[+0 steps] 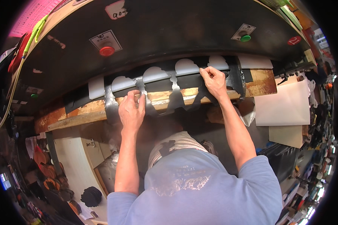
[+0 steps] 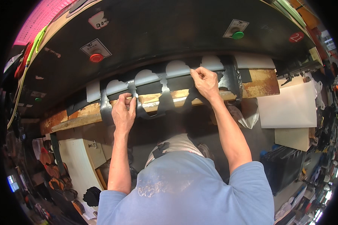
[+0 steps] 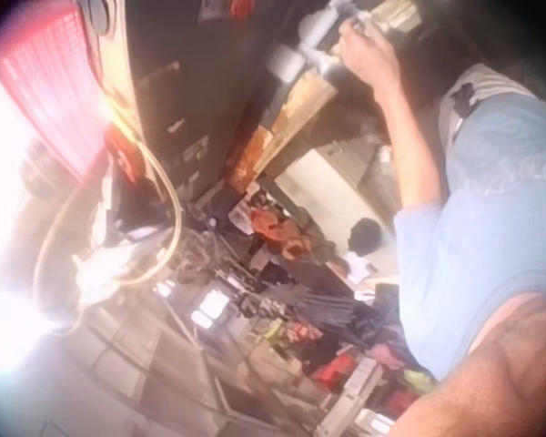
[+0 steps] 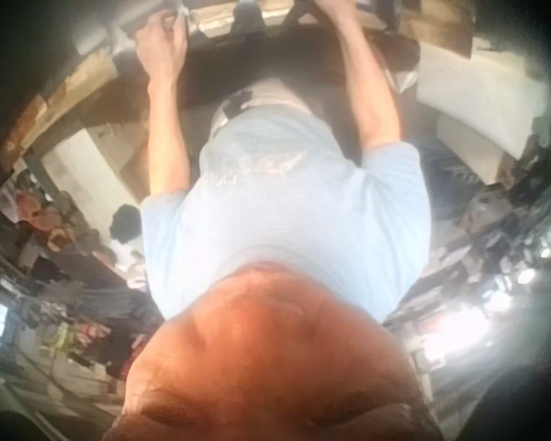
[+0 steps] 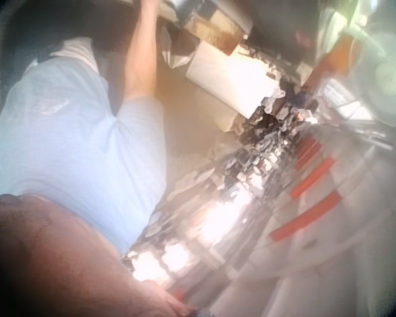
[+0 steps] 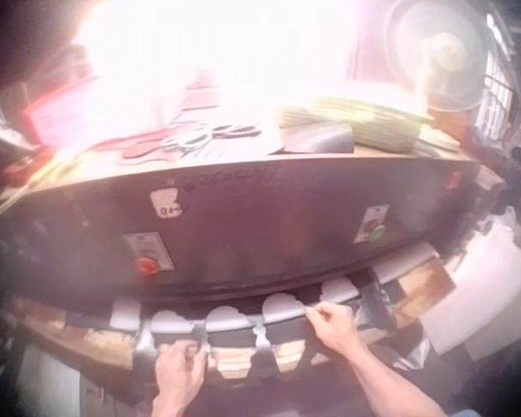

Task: The person repeatedly feeds black rubber sheets through a roller machine, pressing and smoothing them by hand. They remove cutouts and scraps, then stack the processed sheets on the floor.

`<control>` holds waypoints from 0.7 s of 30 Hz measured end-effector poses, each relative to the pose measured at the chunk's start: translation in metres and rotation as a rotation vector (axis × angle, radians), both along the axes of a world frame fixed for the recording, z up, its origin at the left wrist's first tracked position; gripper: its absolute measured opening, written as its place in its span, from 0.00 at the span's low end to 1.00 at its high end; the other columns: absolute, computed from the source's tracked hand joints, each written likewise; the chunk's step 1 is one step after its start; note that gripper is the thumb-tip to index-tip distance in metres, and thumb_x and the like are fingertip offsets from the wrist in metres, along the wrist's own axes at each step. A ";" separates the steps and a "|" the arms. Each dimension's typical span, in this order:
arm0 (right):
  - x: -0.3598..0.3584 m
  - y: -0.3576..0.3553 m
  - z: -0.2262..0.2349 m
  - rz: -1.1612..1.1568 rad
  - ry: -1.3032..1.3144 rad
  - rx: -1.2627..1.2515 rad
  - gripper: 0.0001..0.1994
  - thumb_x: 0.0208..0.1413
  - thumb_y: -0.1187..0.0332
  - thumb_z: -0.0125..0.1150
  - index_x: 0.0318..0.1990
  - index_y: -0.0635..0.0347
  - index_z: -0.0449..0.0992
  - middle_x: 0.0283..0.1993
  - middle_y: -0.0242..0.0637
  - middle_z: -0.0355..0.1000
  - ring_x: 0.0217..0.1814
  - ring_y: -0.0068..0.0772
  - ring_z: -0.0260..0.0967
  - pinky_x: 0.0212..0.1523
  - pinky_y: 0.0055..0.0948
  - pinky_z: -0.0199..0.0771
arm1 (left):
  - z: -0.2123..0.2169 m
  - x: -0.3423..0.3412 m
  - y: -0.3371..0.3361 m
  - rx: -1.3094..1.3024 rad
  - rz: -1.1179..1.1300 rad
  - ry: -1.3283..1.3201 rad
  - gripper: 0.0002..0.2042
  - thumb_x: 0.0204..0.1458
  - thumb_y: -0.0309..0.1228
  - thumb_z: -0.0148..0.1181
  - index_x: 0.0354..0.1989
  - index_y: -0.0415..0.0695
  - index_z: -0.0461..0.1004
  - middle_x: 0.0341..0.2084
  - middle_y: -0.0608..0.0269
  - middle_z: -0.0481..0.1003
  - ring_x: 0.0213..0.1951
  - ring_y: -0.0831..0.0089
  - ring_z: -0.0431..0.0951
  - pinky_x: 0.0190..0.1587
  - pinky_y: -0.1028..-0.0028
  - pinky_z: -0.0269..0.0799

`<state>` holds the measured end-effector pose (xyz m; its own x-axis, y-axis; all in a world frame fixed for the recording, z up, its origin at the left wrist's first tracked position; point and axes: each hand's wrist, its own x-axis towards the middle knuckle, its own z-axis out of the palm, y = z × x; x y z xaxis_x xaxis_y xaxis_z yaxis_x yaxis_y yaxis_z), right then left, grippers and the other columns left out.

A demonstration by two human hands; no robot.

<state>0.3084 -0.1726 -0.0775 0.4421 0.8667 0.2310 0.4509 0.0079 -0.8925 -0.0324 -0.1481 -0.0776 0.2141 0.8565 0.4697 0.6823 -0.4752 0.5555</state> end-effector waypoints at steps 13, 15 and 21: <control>-0.059 0.039 0.023 0.130 0.089 0.196 0.05 0.63 0.72 0.73 0.36 0.62 0.83 0.28 0.23 0.73 0.29 0.13 0.65 0.30 0.20 0.67 | 0.014 0.000 -0.003 -0.139 -0.022 -0.024 0.10 0.59 0.29 0.71 0.45 0.41 0.78 0.25 0.56 0.78 0.32 0.56 0.80 0.38 0.59 0.75; -0.095 0.075 0.030 0.296 -0.084 0.273 0.13 0.54 0.70 0.76 0.45 0.64 0.82 0.43 0.43 0.78 0.42 0.41 0.77 0.42 0.37 0.78 | 0.027 -0.006 0.004 -0.445 -0.039 -0.099 0.09 0.60 0.28 0.69 0.46 0.41 0.79 0.28 0.55 0.81 0.33 0.57 0.83 0.38 0.61 0.77; -0.186 0.163 0.031 0.496 -0.549 -0.002 0.46 0.42 0.50 0.83 0.69 0.63 0.73 0.61 0.67 0.69 0.63 0.66 0.68 0.66 0.55 0.70 | 0.039 -0.029 0.106 -0.111 0.117 -0.158 0.19 0.66 0.20 0.54 0.65 0.36 0.74 0.57 0.42 0.79 0.59 0.47 0.80 0.62 0.61 0.75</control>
